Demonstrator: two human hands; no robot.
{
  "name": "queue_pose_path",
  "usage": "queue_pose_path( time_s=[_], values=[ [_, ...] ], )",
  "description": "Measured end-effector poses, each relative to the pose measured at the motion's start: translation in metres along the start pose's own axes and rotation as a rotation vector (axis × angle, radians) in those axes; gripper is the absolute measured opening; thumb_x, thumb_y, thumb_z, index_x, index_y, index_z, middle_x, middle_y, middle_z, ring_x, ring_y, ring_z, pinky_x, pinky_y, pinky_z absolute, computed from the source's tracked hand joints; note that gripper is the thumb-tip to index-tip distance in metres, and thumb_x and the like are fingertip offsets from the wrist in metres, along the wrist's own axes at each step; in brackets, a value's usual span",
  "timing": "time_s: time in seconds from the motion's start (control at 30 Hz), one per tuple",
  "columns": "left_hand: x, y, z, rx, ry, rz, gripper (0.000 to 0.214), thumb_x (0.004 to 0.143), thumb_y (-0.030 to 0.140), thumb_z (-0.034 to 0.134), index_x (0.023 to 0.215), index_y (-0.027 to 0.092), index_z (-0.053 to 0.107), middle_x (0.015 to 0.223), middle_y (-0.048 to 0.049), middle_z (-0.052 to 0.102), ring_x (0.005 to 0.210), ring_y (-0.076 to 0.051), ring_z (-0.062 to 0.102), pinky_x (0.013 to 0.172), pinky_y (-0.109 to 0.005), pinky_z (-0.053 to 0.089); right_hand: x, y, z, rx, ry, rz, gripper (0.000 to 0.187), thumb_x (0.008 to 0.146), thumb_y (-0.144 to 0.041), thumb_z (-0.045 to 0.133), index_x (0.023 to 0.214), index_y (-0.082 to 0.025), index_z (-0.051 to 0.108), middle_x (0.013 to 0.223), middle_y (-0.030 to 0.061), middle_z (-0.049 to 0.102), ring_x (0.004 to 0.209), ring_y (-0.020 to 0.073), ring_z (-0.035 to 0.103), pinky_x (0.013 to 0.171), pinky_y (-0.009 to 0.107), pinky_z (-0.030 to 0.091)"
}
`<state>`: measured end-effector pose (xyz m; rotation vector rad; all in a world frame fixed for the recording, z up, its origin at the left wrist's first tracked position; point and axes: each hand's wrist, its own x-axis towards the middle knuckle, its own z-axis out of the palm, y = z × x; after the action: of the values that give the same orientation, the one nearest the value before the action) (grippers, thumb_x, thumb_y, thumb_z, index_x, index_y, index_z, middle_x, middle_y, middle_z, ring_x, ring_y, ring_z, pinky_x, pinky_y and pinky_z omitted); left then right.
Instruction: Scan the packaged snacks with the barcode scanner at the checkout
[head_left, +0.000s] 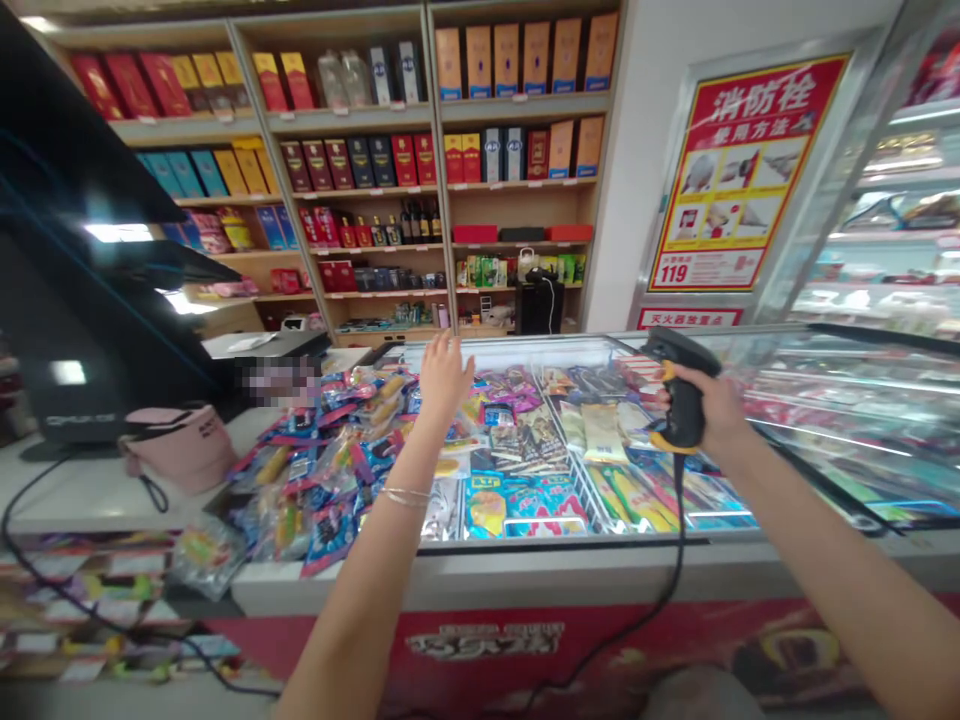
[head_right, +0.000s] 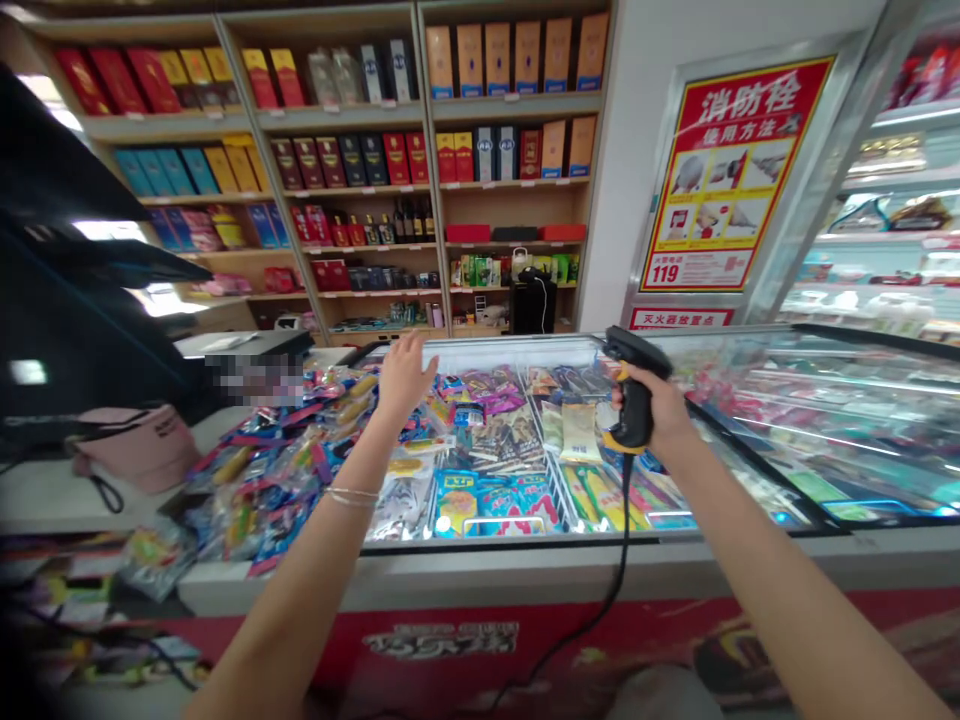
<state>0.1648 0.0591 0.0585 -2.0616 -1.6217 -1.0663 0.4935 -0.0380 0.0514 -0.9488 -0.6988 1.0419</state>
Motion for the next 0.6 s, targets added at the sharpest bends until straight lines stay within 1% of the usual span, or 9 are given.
queue_pose_path(
  time_s=[0.07,0.1,0.17,0.23,0.27,0.33,0.43,0.5,0.6],
  values=[
    [-0.005,-0.043,-0.01,0.106,0.028,-0.146,0.043,0.087,0.028,0.046,0.127,0.014,0.052,0.141,-0.0159,0.049,0.132,-0.031,0.042,0.109,-0.045,0.033,0.002,0.021,0.037,0.037,-0.145,0.037,0.014,0.068,-0.024,0.069,0.075,-0.016,0.06,0.057,0.0002,0.056,0.043,0.0095,0.048,0.036,0.018,0.042],
    [-0.008,-0.061,-0.013,0.153,0.041,-0.218,0.044,0.086,0.029,0.047,0.127,0.013,0.052,0.139,-0.0172,0.05,0.13,-0.032,0.044,0.108,-0.045,0.034,0.003,0.033,0.054,0.058,-0.193,0.037,0.016,0.066,-0.024,0.07,0.074,-0.016,0.06,0.058,0.0003,0.057,0.043,0.0093,0.049,0.036,0.018,0.042],
    [-0.015,-0.089,-0.016,0.229,0.054,-0.352,0.049,0.084,0.033,0.051,0.128,0.01,0.05,0.136,-0.0204,0.051,0.127,-0.034,0.046,0.105,-0.047,0.035,0.006,0.058,0.084,0.07,-0.3,0.046,0.017,0.065,-0.026,0.071,0.074,-0.016,0.06,0.059,0.0012,0.06,0.045,0.009,0.05,0.038,0.018,0.043],
    [-0.022,-0.108,-0.016,0.269,0.034,-0.436,0.057,0.08,0.038,0.057,0.128,0.01,0.049,0.136,-0.0227,0.051,0.125,-0.037,0.047,0.103,-0.048,0.036,0.008,0.082,0.109,0.048,-0.368,0.089,0.018,0.065,-0.028,0.071,0.072,-0.016,0.06,0.055,0.0007,0.059,0.043,0.0096,0.051,0.037,0.018,0.042],
    [-0.025,-0.115,-0.015,0.275,0.011,-0.452,0.06,0.077,0.039,0.059,0.129,0.01,0.048,0.137,-0.0234,0.05,0.124,-0.038,0.048,0.102,-0.048,0.037,0.009,0.094,0.12,0.019,-0.408,0.134,0.019,0.066,-0.03,0.071,0.072,-0.016,0.059,0.051,0.0,0.057,0.041,0.0105,0.05,0.036,0.019,0.041],
    [-0.03,-0.124,-0.011,0.274,-0.035,-0.452,0.063,0.074,0.037,0.063,0.129,0.011,0.049,0.138,-0.0243,0.048,0.12,-0.039,0.05,0.1,-0.049,0.037,0.008,0.114,0.139,0.007,-0.464,0.154,0.021,0.067,-0.034,0.07,0.072,-0.018,0.058,0.046,-0.0009,0.056,0.038,0.0118,0.049,0.033,0.021,0.039],
    [-0.035,-0.131,-0.006,0.271,-0.075,-0.418,0.053,0.075,0.031,0.061,0.125,0.014,0.054,0.136,-0.0243,0.05,0.117,-0.04,0.053,0.099,-0.052,0.036,0.0,0.138,0.158,0.017,-0.526,0.154,0.023,0.066,-0.035,0.072,0.075,-0.019,0.058,0.047,-0.0017,0.057,0.038,0.0121,0.05,0.034,0.022,0.038],
    [-0.038,-0.133,-0.005,0.265,-0.075,-0.393,0.045,0.079,0.028,0.055,0.122,0.015,0.056,0.132,-0.0237,0.053,0.117,-0.04,0.053,0.1,-0.053,0.035,-0.007,0.151,0.162,0.032,-0.562,0.163,0.025,0.065,-0.036,0.073,0.074,-0.018,0.058,0.049,-0.0017,0.058,0.039,0.0114,0.05,0.036,0.022,0.04],
    [-0.039,-0.133,-0.007,0.226,-0.032,-0.381,0.042,0.086,0.025,0.043,0.125,0.014,0.055,0.127,-0.0243,0.056,0.116,-0.037,0.054,0.1,-0.052,0.035,-0.018,0.167,0.16,0.052,-0.589,0.198,0.027,0.064,-0.036,0.075,0.076,-0.018,0.059,0.05,-0.0023,0.058,0.039,0.0111,0.051,0.038,0.022,0.042]
  ],
)
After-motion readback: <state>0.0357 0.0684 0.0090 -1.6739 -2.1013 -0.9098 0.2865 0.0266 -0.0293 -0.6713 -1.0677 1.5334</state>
